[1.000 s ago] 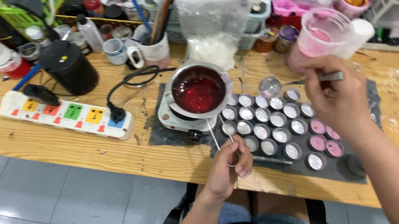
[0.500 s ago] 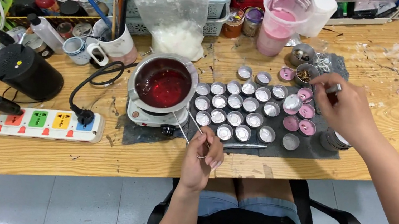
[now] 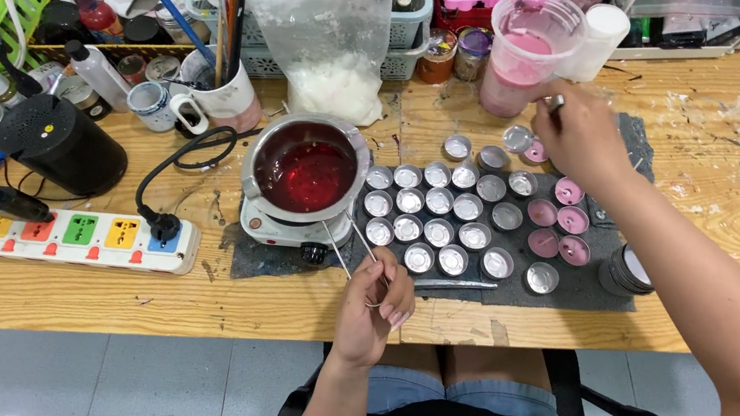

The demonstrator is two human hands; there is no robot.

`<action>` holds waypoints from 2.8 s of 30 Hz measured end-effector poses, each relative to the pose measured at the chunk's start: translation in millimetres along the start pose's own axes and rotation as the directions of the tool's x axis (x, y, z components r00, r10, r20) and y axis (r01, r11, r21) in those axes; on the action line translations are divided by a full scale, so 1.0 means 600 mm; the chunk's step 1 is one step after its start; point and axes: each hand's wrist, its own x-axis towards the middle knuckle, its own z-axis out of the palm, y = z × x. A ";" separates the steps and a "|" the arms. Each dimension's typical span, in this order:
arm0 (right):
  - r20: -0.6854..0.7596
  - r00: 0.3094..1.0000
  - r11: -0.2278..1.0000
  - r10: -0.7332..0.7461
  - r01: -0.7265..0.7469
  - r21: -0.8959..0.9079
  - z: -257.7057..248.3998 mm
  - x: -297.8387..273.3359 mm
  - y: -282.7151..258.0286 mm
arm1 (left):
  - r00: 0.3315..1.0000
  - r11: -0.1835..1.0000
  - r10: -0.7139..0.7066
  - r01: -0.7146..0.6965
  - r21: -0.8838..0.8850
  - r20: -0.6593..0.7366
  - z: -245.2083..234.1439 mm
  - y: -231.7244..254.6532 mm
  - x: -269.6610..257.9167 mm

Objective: Placing wax pieces into tealight containers and managing melted wax on a hot plate.

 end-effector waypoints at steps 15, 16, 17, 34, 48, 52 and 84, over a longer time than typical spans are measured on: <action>-0.133 0.979 0.958 0.157 -0.118 0.260 -0.068 -0.034 -0.105 | 0.999 1.000 -0.008 0.010 -0.028 0.053 -0.004 0.001 0.004; -0.132 0.979 0.958 0.156 -0.117 0.261 -0.068 -0.060 -0.113 | 0.999 1.000 -0.007 0.009 -0.029 0.052 -0.003 0.000 0.004; -0.155 0.963 0.892 0.222 -0.136 0.431 -0.068 -0.086 -0.120 | 0.998 0.999 0.003 -0.001 -0.042 0.058 -0.001 0.000 0.004; -0.488 0.666 0.542 0.564 0.147 0.827 0.181 -0.271 -0.188 | 1.000 1.000 0.014 -0.014 -0.026 -0.011 -0.029 0.027 -0.014; -0.432 0.795 0.565 0.426 0.139 0.813 0.181 -0.285 -0.188 | 0.997 0.992 0.057 -0.063 0.105 0.055 -0.056 0.002 -0.011; -0.399 0.821 0.546 0.409 0.130 0.828 0.178 -0.282 -0.191 | 0.996 0.993 0.057 -0.063 0.095 0.064 -0.054 0.003 -0.012; 0.272 0.870 0.887 -0.412 0.313 0.341 0.123 0.109 -0.353 | 0.998 0.993 0.054 -0.052 0.110 -0.012 -0.034 0.009 -0.009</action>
